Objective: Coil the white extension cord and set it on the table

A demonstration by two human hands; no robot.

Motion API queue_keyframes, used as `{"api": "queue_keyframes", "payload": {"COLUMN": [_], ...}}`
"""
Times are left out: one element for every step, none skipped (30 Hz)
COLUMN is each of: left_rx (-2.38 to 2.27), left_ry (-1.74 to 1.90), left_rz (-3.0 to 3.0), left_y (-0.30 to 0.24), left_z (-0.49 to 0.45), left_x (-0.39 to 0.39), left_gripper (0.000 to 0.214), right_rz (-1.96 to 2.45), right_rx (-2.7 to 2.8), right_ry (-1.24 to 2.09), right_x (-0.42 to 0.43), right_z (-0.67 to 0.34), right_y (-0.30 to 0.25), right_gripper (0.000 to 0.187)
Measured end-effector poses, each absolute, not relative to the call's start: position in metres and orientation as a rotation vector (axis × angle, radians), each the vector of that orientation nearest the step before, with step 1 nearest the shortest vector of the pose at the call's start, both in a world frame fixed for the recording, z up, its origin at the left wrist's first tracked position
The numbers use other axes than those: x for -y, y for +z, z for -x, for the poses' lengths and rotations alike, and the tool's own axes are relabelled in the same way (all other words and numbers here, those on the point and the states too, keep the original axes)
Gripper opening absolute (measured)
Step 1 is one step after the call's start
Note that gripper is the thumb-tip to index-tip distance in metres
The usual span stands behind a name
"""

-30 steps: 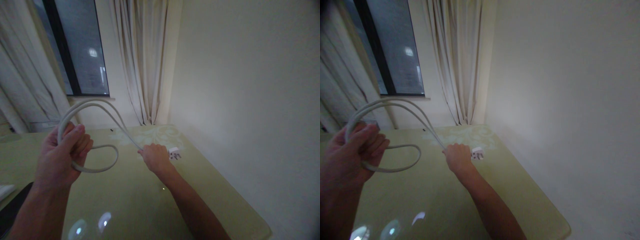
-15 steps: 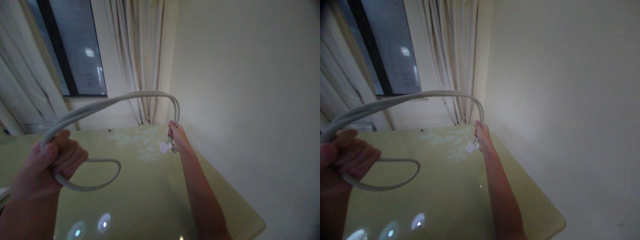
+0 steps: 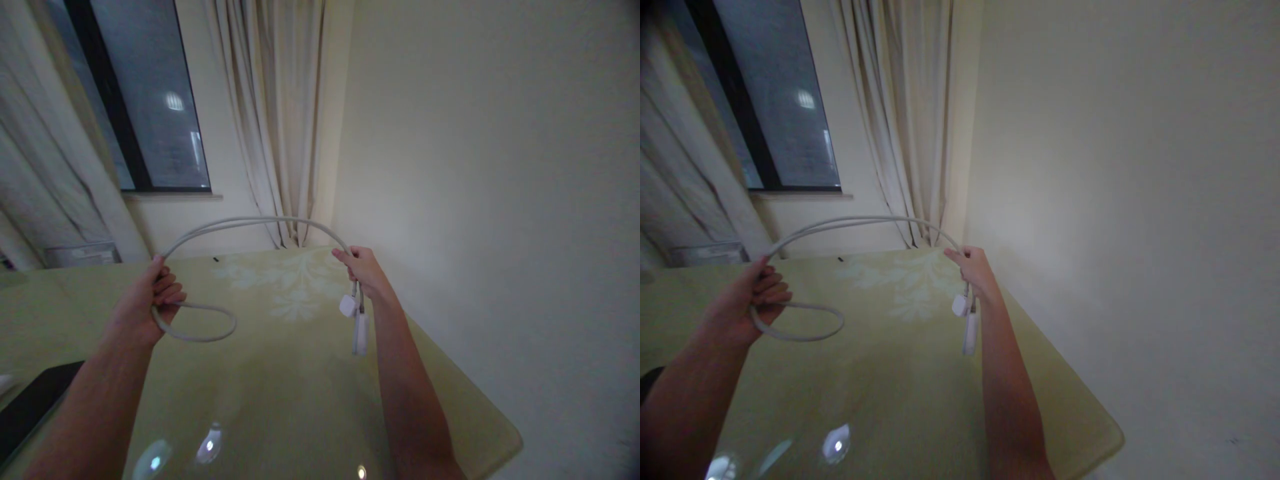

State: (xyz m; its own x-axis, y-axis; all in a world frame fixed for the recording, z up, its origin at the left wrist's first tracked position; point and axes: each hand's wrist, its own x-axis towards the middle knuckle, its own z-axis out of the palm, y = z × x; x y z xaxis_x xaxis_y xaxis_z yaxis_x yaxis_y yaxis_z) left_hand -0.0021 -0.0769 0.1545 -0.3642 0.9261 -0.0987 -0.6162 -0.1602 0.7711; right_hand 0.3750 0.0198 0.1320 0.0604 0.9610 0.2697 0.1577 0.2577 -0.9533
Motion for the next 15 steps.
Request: {"api": "queue_keyframes", "payload": {"left_rx": [-0.918, -0.933, -0.951, -0.972, -0.999, -1.030, -1.058, -1.091, -1.122, -1.149, -1.173, -1.194, -1.215, -1.237, -1.262], "left_ry": [1.733, 1.711, 1.688, 1.668, 1.650, 1.636, 1.626, 1.620, 1.617, 1.614, 1.608, 1.599, 1.586, 1.572, 1.558], "left_rz": [-0.447, -0.416, -0.396, -0.385, -0.378, -0.373, -0.370, -0.365, -0.363, -0.361, -0.363, -0.365, -0.368, -0.371, -0.376], "left_y": [0.150, 0.145, 0.140, 0.134, 0.128, 0.121, 0.113, 0.106, 0.098, 0.091, 0.084, 0.077, 0.071, 0.065, 0.060], "left_z": [0.002, 0.001, 0.001, 0.001, 0.000, -0.001, -0.002, -0.003, -0.004, -0.006, -0.007, -0.007, -0.008, -0.008, -0.007], "left_x": [0.074, 0.070, 0.066, 0.062, 0.058, 0.053, 0.048, 0.043, 0.038, 0.033, 0.029, 0.026, 0.023, 0.021, 0.020], "left_gripper": [0.043, 0.043, 0.042, 0.040, 0.038, 0.036, 0.033, 0.030, 0.026, 0.023, 0.020, 0.017, 0.016, 0.015, 0.015], "right_rz": [1.068, 0.970, 0.869, 0.784, 0.727, 0.701, 0.698, 0.709, 0.727, 0.748, 0.768, 0.790, 0.812, 0.834, 0.856], "right_rx": [1.373, 1.352, 1.301, 1.215, 1.110, 1.004, 0.909, 0.833, 0.780, 0.747, 0.724, 0.692, 0.659, 0.627, 0.597], "right_ry": [1.042, 1.206, 1.352, 1.480, 1.584, 1.660, 1.709, 1.740, 1.758, 1.766, 1.771, 1.777, 1.783, 1.788, 1.793], "right_x": [-0.018, -0.018, -0.018, -0.019, -0.022, -0.025, -0.030, -0.035, -0.040, -0.045, -0.050, -0.054, -0.058, -0.061, -0.063], "right_z": [-0.375, -0.374, -0.372, -0.369, -0.366, -0.362, -0.357, -0.352, -0.348, -0.344, -0.341, -0.338, -0.336, -0.335, -0.334], "right_y": [0.133, 0.135, 0.135, 0.135, 0.134, 0.132, 0.128, 0.123, 0.117, 0.110, 0.102, 0.095, 0.088, 0.081, 0.075], "right_gripper": [0.050, 0.048, 0.045, 0.041, 0.036, 0.031, 0.026, 0.023, 0.022, 0.022, 0.023, 0.025, 0.026, 0.026, 0.027]}}
